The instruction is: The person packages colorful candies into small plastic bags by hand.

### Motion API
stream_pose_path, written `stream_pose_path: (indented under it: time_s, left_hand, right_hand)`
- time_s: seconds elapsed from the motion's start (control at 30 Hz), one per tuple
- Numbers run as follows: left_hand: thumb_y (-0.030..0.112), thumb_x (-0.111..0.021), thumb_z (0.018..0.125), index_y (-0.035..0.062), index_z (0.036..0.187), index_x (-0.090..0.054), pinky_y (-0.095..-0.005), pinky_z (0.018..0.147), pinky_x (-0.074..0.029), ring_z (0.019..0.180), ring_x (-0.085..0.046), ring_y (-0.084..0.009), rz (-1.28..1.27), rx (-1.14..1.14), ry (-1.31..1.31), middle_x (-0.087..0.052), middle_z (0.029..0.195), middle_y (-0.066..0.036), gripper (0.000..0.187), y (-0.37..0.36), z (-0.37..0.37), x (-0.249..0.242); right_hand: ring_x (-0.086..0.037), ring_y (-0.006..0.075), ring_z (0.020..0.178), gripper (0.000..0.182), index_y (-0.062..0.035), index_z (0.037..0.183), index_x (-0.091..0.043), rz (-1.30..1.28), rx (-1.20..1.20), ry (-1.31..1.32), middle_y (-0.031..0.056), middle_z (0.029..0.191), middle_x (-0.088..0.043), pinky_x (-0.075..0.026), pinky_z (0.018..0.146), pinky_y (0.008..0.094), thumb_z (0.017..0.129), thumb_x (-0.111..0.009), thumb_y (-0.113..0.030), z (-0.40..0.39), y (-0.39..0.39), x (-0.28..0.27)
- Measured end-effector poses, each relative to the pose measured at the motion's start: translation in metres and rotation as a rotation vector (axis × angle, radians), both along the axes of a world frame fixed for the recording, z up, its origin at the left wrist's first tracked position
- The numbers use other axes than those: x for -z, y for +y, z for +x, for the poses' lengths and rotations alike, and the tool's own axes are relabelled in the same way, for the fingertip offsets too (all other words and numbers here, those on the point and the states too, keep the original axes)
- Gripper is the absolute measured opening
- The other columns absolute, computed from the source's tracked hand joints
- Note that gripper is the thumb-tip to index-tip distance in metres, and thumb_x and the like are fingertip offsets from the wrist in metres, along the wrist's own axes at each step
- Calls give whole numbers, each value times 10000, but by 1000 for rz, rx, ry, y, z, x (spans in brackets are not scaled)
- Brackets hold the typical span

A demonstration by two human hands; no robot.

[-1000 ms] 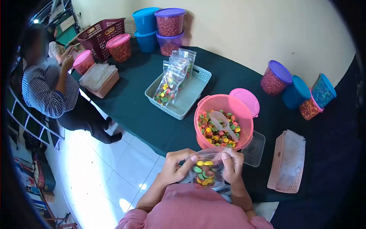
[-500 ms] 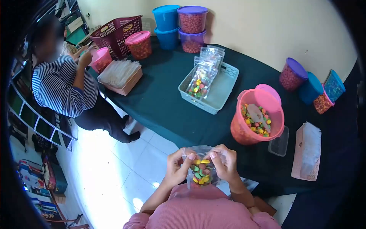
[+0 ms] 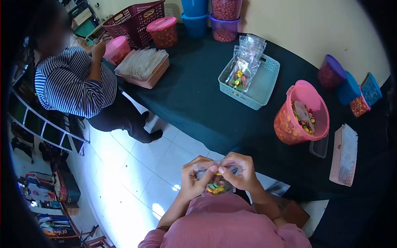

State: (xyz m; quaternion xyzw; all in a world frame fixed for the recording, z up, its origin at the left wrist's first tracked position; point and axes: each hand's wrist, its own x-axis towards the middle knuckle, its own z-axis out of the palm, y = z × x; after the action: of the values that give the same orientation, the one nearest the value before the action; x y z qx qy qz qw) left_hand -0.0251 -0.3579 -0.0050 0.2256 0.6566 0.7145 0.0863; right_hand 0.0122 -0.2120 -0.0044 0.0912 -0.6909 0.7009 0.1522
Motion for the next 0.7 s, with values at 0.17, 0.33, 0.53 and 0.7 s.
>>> stream_pose_path:
  time_s: [0.17,0.33,0.53,0.7]
  left_hand:
    - [34,-574,728,-29,744,-625,-215,522,-416,616,-552,-119,33,38,18,-586,724,-78,82,-10,-20,1]
    - [12,-600,689,-19,722,-616,-226,525,-423,611,-554,-128,18,5,-144,-586,703,-87,48,-5,-42,-4]
    - [-13,-593,686,-13,711,-611,-254,559,-412,628,-543,-148,-48,-61,128,-581,688,-88,31,10,-90,7]
    - [103,-522,801,-7,829,-622,-279,638,-437,727,-563,-189,-1,126,40,-596,808,-113,151,17,-127,2]
  right_hand:
    - [-548,118,590,47,31,704,-554,79,-30,29,83,651,-555,-426,551,237,697,-589,1,-16,-3,4]
    - [-524,121,576,48,28,707,-541,78,-87,-18,92,645,-537,-398,526,245,700,-570,-9,-44,3,6]
    - [-528,132,612,36,28,734,-526,129,-123,30,101,666,-527,-405,561,254,726,-535,-6,-89,16,-2]
    - [-555,131,629,121,14,729,-528,119,-72,-47,91,671,-538,-439,580,245,702,-608,-72,-124,32,-3]
